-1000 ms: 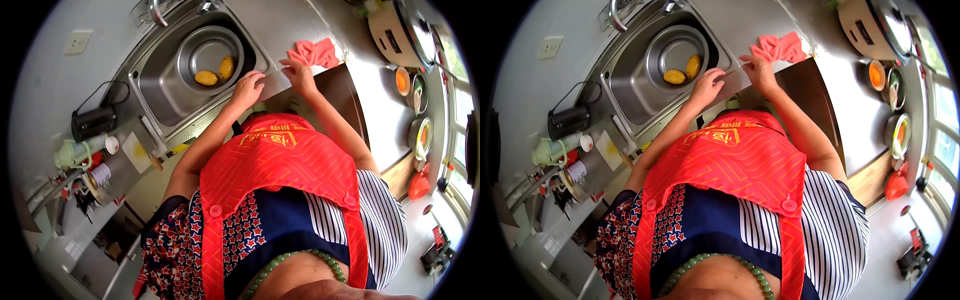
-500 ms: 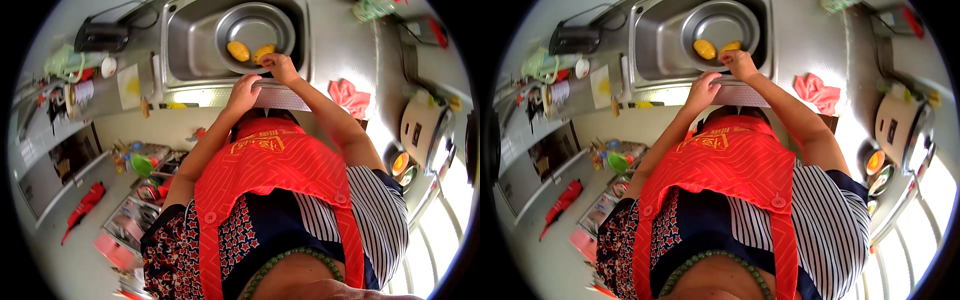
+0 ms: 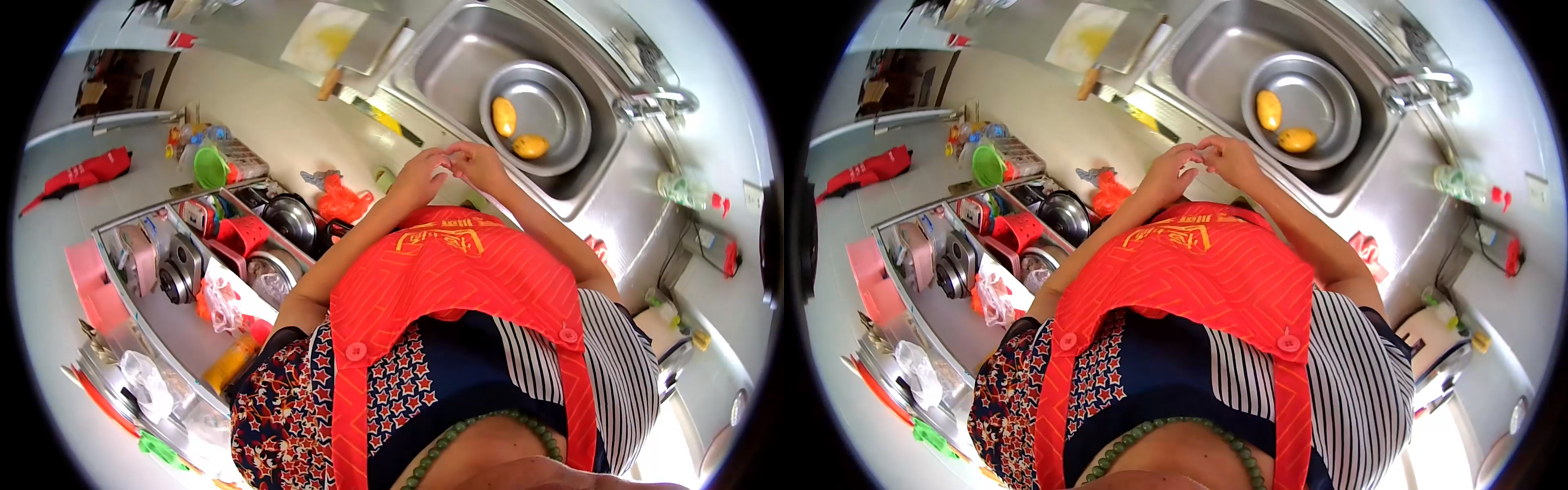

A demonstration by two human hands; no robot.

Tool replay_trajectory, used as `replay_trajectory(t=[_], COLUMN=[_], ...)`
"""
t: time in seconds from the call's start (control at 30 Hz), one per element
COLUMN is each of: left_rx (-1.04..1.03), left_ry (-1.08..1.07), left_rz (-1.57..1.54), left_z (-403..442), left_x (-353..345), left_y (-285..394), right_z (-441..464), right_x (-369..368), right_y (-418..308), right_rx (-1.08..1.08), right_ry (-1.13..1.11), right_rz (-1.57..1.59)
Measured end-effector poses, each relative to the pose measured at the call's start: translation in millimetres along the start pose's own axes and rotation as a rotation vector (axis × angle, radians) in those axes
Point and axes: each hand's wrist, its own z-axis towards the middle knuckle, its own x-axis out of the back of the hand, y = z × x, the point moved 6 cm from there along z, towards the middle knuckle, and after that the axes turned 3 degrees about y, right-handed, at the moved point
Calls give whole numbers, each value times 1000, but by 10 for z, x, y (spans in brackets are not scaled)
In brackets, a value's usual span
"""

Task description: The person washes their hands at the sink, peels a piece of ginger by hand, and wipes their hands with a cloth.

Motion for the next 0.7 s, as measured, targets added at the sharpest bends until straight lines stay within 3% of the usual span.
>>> replay_trajectory(t=[0.03, 0.1, 0.13, 0.17, 0.3, 0.33, 0.37, 0.43, 0.53, 0.6, 0.7], left_rx=[-1, -4, -10, -9, 139, 195, 262, 406, 523, 586, 678], left_ry=[-1, -8, -20, -5, -76, -114, -200, -243, -108, 99, 388], left_rz=[26, 77, 84, 116, 96, 97, 84, 73, -64, -121, -215], left_z=[16, 77, -334, -302, -359, -420, -766, -888, -1110, -1552, -1933], left_x=[47, 159, -35, 61, 629, 742, 465, 610, 1013, 1004, 1159], left_y=[-42, -115, -30, -129, -520, -558, -288, -454, -682, -395, -505], right_z=[58, 194, -259, -127, 231, 278, -234, -87, 282, -45, 234], right_x=[-33, -138, -253, -322, -777, -871, -833, -951, -1237, -1294, -1572], right_y=[-65, -125, -30, -59, -289, -341, -149, -366, -665, -695, -868], right_rx=[-24, 128, 183, 187, -22, -66, -143, -156, -14, -47, -16], right_ry=[-74, -164, -190, -272, -714, -760, -791, -903, -1111, -1214, -1369], right_rz=[-73, -152, -202, -280, -51, 12, 110, 144, -22, -25, -125])
